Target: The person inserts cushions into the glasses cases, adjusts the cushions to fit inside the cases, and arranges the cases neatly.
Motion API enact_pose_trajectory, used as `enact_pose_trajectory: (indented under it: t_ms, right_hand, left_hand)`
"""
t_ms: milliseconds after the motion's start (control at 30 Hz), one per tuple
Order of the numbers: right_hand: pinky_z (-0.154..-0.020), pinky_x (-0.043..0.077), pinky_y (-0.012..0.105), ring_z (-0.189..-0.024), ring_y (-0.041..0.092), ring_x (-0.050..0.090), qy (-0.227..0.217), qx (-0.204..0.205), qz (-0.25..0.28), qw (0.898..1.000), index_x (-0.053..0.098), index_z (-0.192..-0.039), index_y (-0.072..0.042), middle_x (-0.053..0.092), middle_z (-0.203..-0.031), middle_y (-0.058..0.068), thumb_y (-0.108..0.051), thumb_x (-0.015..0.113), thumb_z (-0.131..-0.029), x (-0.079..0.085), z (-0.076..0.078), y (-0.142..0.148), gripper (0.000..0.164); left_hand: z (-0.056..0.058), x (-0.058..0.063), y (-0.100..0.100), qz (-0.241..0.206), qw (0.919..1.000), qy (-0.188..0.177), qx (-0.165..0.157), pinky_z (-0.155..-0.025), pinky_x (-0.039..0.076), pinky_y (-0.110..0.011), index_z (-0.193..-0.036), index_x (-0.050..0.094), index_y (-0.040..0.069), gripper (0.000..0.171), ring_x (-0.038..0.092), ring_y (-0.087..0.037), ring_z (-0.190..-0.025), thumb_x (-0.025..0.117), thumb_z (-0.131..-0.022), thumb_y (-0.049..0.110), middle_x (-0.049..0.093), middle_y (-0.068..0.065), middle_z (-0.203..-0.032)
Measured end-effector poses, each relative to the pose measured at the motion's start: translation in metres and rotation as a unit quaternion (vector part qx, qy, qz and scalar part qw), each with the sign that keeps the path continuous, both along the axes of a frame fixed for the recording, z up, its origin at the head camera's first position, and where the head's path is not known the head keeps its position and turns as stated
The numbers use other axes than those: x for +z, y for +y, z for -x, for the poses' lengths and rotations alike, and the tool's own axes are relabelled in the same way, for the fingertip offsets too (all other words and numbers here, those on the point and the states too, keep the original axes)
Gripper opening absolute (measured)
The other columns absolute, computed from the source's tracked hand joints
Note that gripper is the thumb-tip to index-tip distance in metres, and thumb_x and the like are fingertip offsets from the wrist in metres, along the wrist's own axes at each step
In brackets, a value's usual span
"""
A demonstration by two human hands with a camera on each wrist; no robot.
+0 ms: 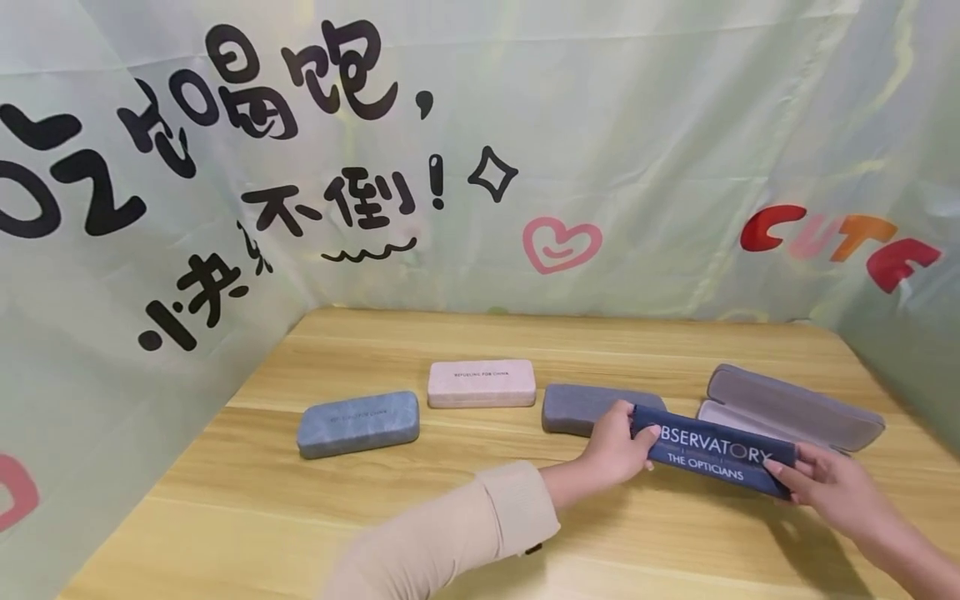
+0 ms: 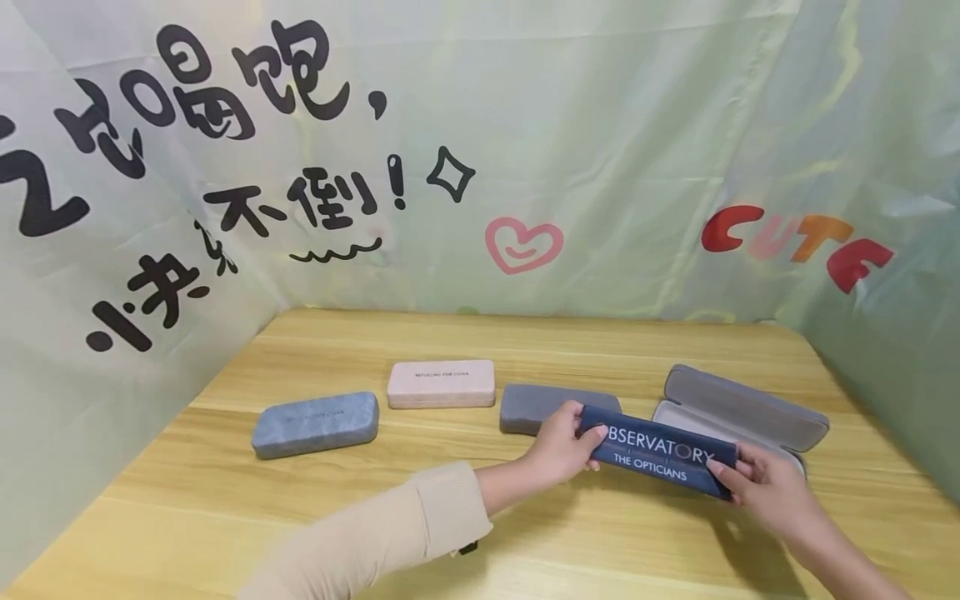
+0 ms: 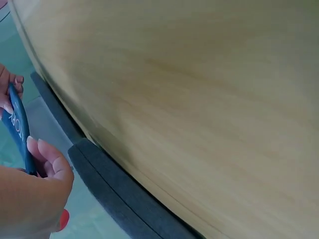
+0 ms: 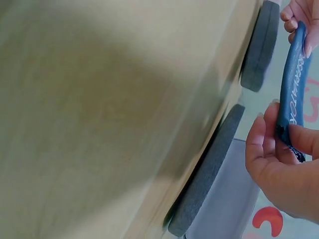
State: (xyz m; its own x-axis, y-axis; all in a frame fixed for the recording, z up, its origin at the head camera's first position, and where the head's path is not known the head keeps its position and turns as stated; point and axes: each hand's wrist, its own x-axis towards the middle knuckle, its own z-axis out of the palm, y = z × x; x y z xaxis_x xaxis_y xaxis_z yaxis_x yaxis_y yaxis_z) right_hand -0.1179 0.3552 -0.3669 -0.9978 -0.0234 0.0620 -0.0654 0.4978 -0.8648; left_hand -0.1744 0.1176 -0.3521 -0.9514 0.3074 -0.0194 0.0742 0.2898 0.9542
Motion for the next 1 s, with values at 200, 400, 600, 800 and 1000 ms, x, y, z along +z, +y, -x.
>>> enact_pose_trajectory:
  t_ms: [200, 400, 600, 800, 1000]
  right_hand:
    - [-0.059, 0.052, 0.02, -0.067, -0.004, 0.062, -0.04, -0.039, -0.015, 0.998, 0.057, -0.1, 0.0, 0.06, -0.078, -0.031, -0.007, 0.05, -0.095, 0.005, 0.005, 0.006, 0.011]
    - [-0.06, 0.053, 0.02, -0.068, -0.005, 0.06, -0.051, -0.054, 0.002, 0.997, 0.057, -0.097, -0.008, 0.059, -0.077, -0.029, -0.006, 0.048, -0.095, 0.002, 0.005, 0.015, 0.01]
    - [-0.063, 0.053, 0.018, -0.068, -0.004, 0.058, -0.091, -0.063, -0.011, 0.994, 0.054, -0.108, 0.008, 0.061, -0.081, -0.017, -0.009, 0.041, -0.098, 0.0, 0.006, 0.029, 0.023]
    - [-0.067, 0.051, 0.016, -0.069, -0.005, 0.055, -0.15, -0.066, -0.042, 0.986, 0.01, -0.13, 0.03, 0.061, -0.09, 0.007, -0.011, 0.027, -0.099, -0.002, 0.009, 0.044, 0.054]
    - [-0.065, 0.05, 0.017, -0.067, -0.005, 0.053, -0.147, -0.088, -0.026, 0.985, 0.033, -0.114, 0.028, 0.053, -0.079, -0.015, -0.012, 0.029, -0.099, -0.004, 0.009, 0.054, 0.042]
  left_hand:
    - [0.006, 0.0, 0.011, -0.016, 0.9997, 0.016, 0.011, -0.046, 0.046, -0.014, -0.096, 0.055, 0.003, 0.01, 0.059, -0.014, -0.053, 0.058, -0.09, 0.01, 0.055, -0.002, -0.071]
    - [0.012, 0.003, 0.025, -0.017, 0.9992, 0.027, 0.026, -0.046, 0.045, -0.014, -0.097, 0.061, 0.0, 0.013, 0.059, -0.013, -0.053, 0.06, -0.089, 0.009, 0.054, -0.001, -0.067]
    - [0.014, 0.007, 0.042, 0.0, 0.999, 0.025, 0.038, -0.046, 0.045, -0.013, -0.099, 0.063, 0.0, 0.015, 0.057, -0.009, -0.051, 0.064, -0.086, 0.007, 0.057, -0.001, -0.067]
    - [0.018, 0.004, 0.054, 0.045, 0.9967, 0.052, 0.044, -0.052, 0.043, -0.012, -0.096, 0.066, 0.005, 0.012, 0.052, -0.003, -0.053, 0.065, -0.085, 0.01, 0.059, 0.001, -0.069]
    - [0.02, 0.001, 0.062, 0.063, 0.9918, 0.101, 0.046, -0.052, 0.039, -0.009, -0.084, 0.066, 0.005, 0.005, 0.045, 0.002, -0.055, 0.066, -0.084, 0.01, 0.06, 0.002, -0.066]
